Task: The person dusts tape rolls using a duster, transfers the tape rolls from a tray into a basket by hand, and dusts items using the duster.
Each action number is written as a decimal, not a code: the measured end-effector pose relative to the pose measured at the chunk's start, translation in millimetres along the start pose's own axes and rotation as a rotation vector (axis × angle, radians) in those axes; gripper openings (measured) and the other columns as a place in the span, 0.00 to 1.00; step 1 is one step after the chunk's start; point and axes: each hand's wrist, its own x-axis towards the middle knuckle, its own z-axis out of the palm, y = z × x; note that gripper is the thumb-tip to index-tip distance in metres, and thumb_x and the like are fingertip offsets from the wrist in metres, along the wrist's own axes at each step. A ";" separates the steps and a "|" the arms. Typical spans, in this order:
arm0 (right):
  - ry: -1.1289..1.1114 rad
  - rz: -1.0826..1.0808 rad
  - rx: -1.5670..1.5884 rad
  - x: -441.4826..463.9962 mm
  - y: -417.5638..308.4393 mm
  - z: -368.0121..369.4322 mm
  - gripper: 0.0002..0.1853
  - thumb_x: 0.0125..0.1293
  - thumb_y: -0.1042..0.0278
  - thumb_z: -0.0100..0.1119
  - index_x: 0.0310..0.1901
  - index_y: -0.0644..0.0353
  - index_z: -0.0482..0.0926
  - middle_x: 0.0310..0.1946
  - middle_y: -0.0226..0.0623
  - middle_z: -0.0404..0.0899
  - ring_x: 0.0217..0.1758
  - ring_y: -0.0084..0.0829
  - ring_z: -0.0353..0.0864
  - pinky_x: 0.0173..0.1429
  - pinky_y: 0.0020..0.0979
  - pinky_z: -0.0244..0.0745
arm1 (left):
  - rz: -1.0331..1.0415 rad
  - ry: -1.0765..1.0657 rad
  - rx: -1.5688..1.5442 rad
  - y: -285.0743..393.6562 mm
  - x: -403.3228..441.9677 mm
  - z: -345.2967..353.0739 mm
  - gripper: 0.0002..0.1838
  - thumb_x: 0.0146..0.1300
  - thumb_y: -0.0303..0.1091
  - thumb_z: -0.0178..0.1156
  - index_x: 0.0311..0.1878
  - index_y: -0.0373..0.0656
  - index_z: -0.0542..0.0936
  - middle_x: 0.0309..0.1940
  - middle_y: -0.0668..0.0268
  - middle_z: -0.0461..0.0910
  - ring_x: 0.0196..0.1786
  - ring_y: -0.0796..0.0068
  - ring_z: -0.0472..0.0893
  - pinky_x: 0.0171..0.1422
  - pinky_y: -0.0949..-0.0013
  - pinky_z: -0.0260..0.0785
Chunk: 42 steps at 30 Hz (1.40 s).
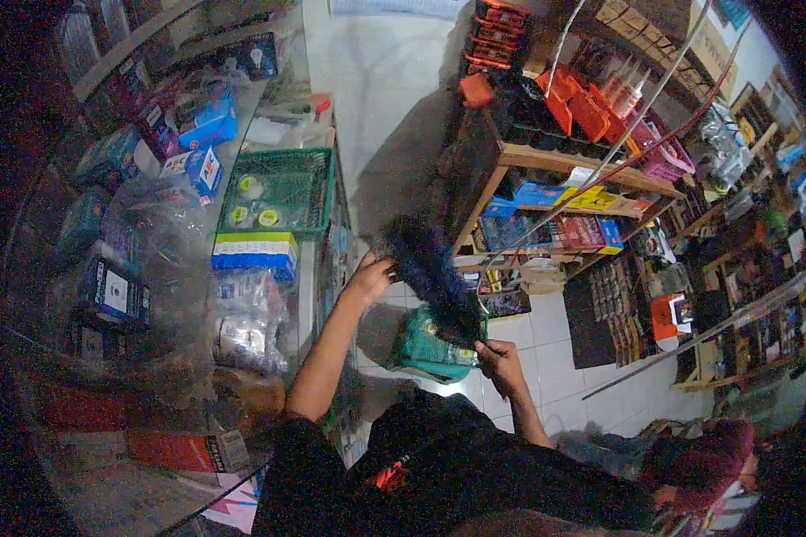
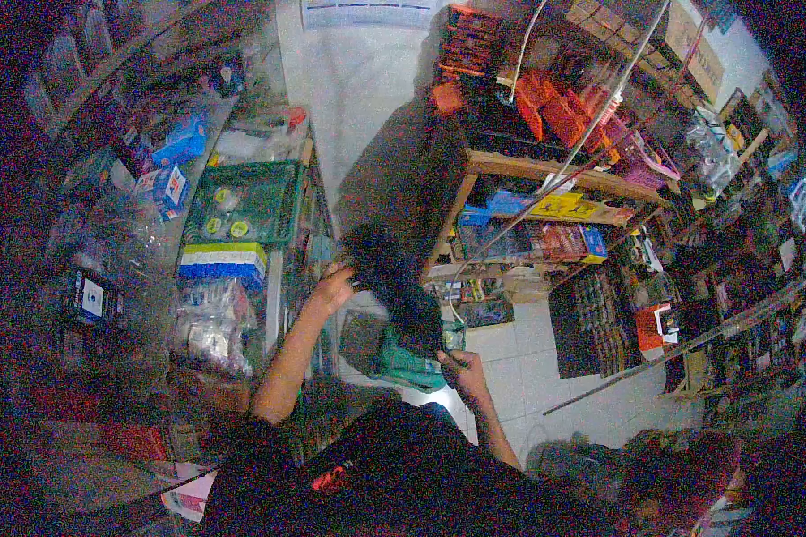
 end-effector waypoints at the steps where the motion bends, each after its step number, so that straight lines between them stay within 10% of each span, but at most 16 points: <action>1: -0.027 -0.011 -0.029 -0.4 2.2 -1.6 0.19 0.68 0.61 0.60 0.20 0.56 0.71 0.15 0.20 0.64 0.16 0.15 0.57 0.20 0.24 0.49 | -0.004 0.016 -0.028 -4.4 4.7 -7.1 0.21 0.67 0.25 0.55 0.62 0.51 0.68 0.51 0.65 0.79 0.51 0.66 0.80 0.52 0.56 0.75; 10: 0.061 0.040 0.150 -6.4 -10.8 2.5 0.18 0.68 0.62 0.60 0.21 0.57 0.73 0.15 0.20 0.64 0.15 0.15 0.57 0.20 0.24 0.48 | 0.016 0.067 0.091 7.6 -7.6 12.4 0.22 0.65 0.28 0.60 0.61 0.50 0.69 0.50 0.62 0.80 0.51 0.66 0.80 0.52 0.56 0.75; 12: -0.015 0.048 0.042 -9.1 -15.1 -1.3 0.18 0.68 0.62 0.60 0.21 0.56 0.73 0.15 0.20 0.64 0.15 0.15 0.56 0.20 0.24 0.48 | 0.307 -0.049 0.299 -6.2 0.4 0.1 0.21 0.63 0.30 0.62 0.60 0.49 0.71 0.49 0.65 0.80 0.50 0.69 0.80 0.49 0.59 0.74; 18: -0.037 -0.003 0.054 -2.4 -8.7 -2.9 0.18 0.68 0.63 0.61 0.19 0.56 0.72 0.15 0.20 0.64 0.16 0.15 0.57 0.20 0.24 0.49 | 0.067 0.193 0.514 11.0 -11.6 15.0 0.25 0.66 0.38 0.60 0.66 0.47 0.70 0.56 0.69 0.78 0.56 0.73 0.76 0.58 0.65 0.72; 22: -0.039 -0.059 -0.084 0.6 -22.1 -3.2 0.21 0.68 0.62 0.61 0.18 0.56 0.69 0.14 0.21 0.63 0.15 0.16 0.58 0.20 0.25 0.50 | 0.241 0.183 0.175 4.5 -6.3 19.6 0.13 0.61 0.35 0.64 0.49 0.46 0.81 0.42 0.72 0.81 0.42 0.80 0.77 0.43 0.71 0.68; 25: -0.011 0.006 -0.003 -0.7 -26.6 4.4 0.21 0.68 0.61 0.61 0.18 0.57 0.69 0.14 0.21 0.63 0.15 0.16 0.58 0.20 0.25 0.50 | 0.139 0.252 0.581 18.2 -21.9 31.1 0.15 0.63 0.36 0.62 0.52 0.44 0.81 0.42 0.70 0.81 0.41 0.78 0.78 0.47 0.69 0.70; 29: -0.057 -0.090 -0.079 10.9 -13.6 -10.0 0.20 0.68 0.62 0.61 0.18 0.56 0.69 0.14 0.21 0.63 0.15 0.16 0.57 0.20 0.25 0.49 | 0.271 0.200 0.274 -2.5 -0.7 11.0 0.16 0.60 0.40 0.65 0.51 0.46 0.81 0.36 0.74 0.79 0.33 0.81 0.72 0.37 0.71 0.64; 39: -0.088 0.110 0.002 3.3 -20.7 0.8 0.19 0.68 0.65 0.60 0.19 0.54 0.69 0.14 0.21 0.63 0.14 0.15 0.56 0.19 0.24 0.49 | 0.099 0.278 0.672 7.5 -11.5 16.0 0.19 0.63 0.39 0.62 0.56 0.45 0.78 0.39 0.74 0.79 0.36 0.79 0.72 0.38 0.69 0.64; 42: -0.094 0.094 -0.013 14.5 2.7 -6.3 0.19 0.68 0.64 0.59 0.19 0.55 0.69 0.14 0.21 0.63 0.14 0.15 0.57 0.19 0.24 0.49 | 0.191 0.176 0.081 13.9 -17.6 27.6 0.24 0.58 0.46 0.68 0.55 0.46 0.78 0.36 0.73 0.79 0.35 0.81 0.75 0.38 0.73 0.67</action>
